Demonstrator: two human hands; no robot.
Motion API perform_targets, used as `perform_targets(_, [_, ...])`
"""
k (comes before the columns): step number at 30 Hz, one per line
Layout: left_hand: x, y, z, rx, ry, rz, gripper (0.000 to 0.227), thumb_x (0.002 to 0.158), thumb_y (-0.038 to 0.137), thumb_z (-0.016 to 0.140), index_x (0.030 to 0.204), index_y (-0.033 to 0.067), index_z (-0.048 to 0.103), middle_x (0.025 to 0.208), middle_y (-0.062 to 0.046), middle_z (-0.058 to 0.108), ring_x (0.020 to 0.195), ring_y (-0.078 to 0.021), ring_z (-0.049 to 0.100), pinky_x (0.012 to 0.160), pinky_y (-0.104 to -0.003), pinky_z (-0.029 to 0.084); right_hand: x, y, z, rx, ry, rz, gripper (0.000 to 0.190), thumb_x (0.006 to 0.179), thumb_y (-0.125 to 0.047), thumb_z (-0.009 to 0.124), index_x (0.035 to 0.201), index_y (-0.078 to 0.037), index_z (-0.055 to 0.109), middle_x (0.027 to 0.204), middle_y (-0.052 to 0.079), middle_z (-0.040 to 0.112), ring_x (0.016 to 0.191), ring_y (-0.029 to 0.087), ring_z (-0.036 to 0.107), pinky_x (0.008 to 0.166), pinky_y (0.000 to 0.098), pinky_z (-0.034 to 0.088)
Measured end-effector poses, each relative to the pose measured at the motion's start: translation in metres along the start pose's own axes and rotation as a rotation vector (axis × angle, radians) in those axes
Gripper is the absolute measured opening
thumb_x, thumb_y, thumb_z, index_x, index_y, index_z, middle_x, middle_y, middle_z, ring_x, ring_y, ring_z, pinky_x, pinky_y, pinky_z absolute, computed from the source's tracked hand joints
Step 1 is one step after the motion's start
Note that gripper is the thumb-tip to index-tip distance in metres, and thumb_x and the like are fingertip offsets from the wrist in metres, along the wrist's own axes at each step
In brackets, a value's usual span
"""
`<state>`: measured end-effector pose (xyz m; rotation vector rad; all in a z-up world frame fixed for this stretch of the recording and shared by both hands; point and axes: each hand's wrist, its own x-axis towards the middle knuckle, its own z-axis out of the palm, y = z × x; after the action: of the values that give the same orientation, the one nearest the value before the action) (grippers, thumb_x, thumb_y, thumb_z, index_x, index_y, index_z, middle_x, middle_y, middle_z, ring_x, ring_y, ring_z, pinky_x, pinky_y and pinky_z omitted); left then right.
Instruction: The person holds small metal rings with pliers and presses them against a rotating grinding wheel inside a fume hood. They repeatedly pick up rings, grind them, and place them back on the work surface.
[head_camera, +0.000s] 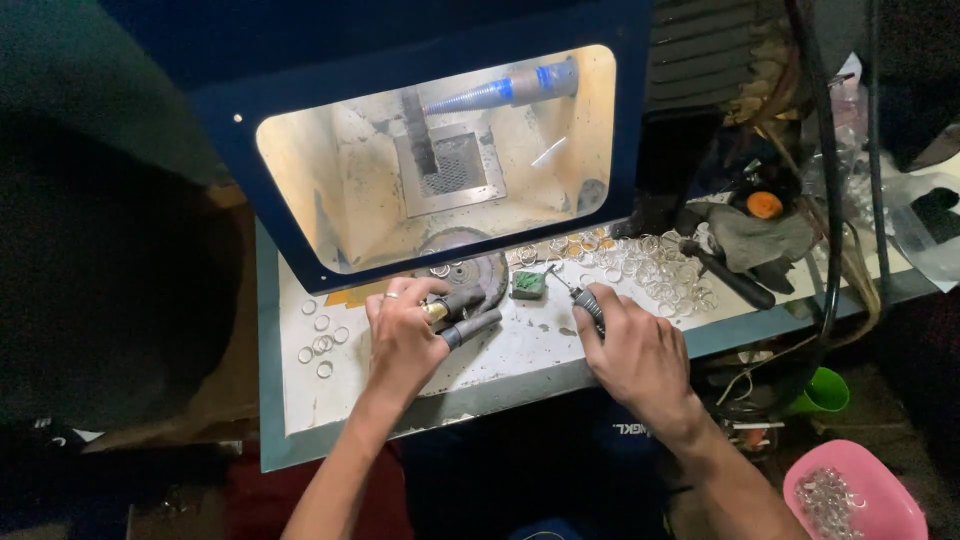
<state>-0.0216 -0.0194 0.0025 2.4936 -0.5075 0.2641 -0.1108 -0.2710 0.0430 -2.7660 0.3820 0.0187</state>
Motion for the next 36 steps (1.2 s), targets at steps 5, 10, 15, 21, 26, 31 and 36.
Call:
perform_targets(5, [0.002, -0.006, 0.005, 0.007, 0.006, -0.002, 0.015, 0.064, -0.001, 0.080, 0.070, 0.0127, 0.078, 0.100, 0.007, 0.077, 0.103, -0.0173, 0.063, 0.087, -0.037, 0.040, -0.001, -0.011, 0.001, -0.043, -0.010, -0.020, 0.049, 0.100, -0.056, 0.041, 0.126, -0.023, 0.065, 0.090, 0.010, 0.073, 0.081, 0.039, 0.077, 0.076, 0.0532, 0.061])
perform_targets(10, [-0.001, -0.006, 0.004, -0.010, 0.008, 0.002, 0.014, 0.063, 0.003, 0.085, 0.069, 0.0128, 0.078, 0.098, 0.006, 0.077, 0.102, -0.0168, 0.063, 0.087, -0.037, 0.039, -0.005, -0.020, 0.001, -0.102, -0.021, -0.068, 0.049, 0.100, -0.052, 0.042, 0.122, -0.018, 0.069, 0.084, 0.012, 0.073, 0.077, 0.040, 0.077, 0.072, 0.0541, 0.062])
perform_targets(15, [-0.002, -0.011, 0.010, 0.002, 0.018, 0.021, 0.014, 0.063, 0.006, 0.087, 0.070, 0.0138, 0.078, 0.098, 0.007, 0.076, 0.102, -0.0165, 0.063, 0.087, -0.037, 0.039, -0.005, -0.024, 0.002, -0.120, 0.003, -0.082, 0.049, 0.100, -0.049, 0.045, 0.125, -0.015, 0.070, 0.083, 0.014, 0.073, 0.075, 0.042, 0.077, 0.069, 0.0564, 0.061])
perform_targets(21, [-0.003, -0.008, 0.006, -0.007, 0.001, 0.016, 0.014, 0.065, 0.007, 0.088, 0.074, 0.0138, 0.080, 0.098, 0.007, 0.076, 0.101, -0.0165, 0.063, 0.087, -0.038, 0.040, -0.004, -0.027, -0.001, -0.140, -0.029, -0.086, 0.051, 0.100, -0.051, 0.043, 0.128, -0.017, 0.068, 0.084, 0.014, 0.073, 0.078, 0.043, 0.076, 0.071, 0.0571, 0.061])
perform_targets(26, [-0.002, -0.015, 0.013, -0.007, 0.020, 0.038, 0.014, 0.064, 0.010, 0.089, 0.072, 0.0140, 0.078, 0.097, 0.008, 0.075, 0.101, -0.0163, 0.063, 0.087, -0.037, 0.040, -0.004, -0.025, 0.005, -0.180, -0.028, -0.081, 0.050, 0.100, -0.049, 0.043, 0.130, -0.017, 0.067, 0.086, 0.014, 0.073, 0.079, 0.041, 0.077, 0.074, 0.0558, 0.062])
perform_targets(31, [0.000, -0.016, 0.008, 0.027, -0.004, 0.093, 0.015, 0.065, 0.006, 0.086, 0.070, 0.0162, 0.076, 0.099, 0.010, 0.074, 0.108, -0.0178, 0.063, 0.087, -0.037, 0.040, 0.008, -0.022, -0.003, -0.142, -0.079, -0.094, 0.054, 0.100, -0.052, 0.039, 0.127, -0.014, 0.066, 0.086, 0.015, 0.073, 0.078, 0.042, 0.076, 0.072, 0.0549, 0.061])
perform_targets(36, [0.008, -0.026, 0.009, 0.048, -0.093, 0.192, 0.018, 0.065, 0.005, 0.086, 0.077, 0.0156, 0.081, 0.106, 0.009, 0.075, 0.114, -0.0192, 0.063, 0.091, -0.041, 0.043, 0.013, -0.027, -0.003, -0.020, -0.167, -0.268, 0.052, 0.099, -0.052, 0.041, 0.124, -0.012, 0.062, 0.089, 0.021, 0.073, 0.084, 0.049, 0.073, 0.072, 0.0610, 0.060])
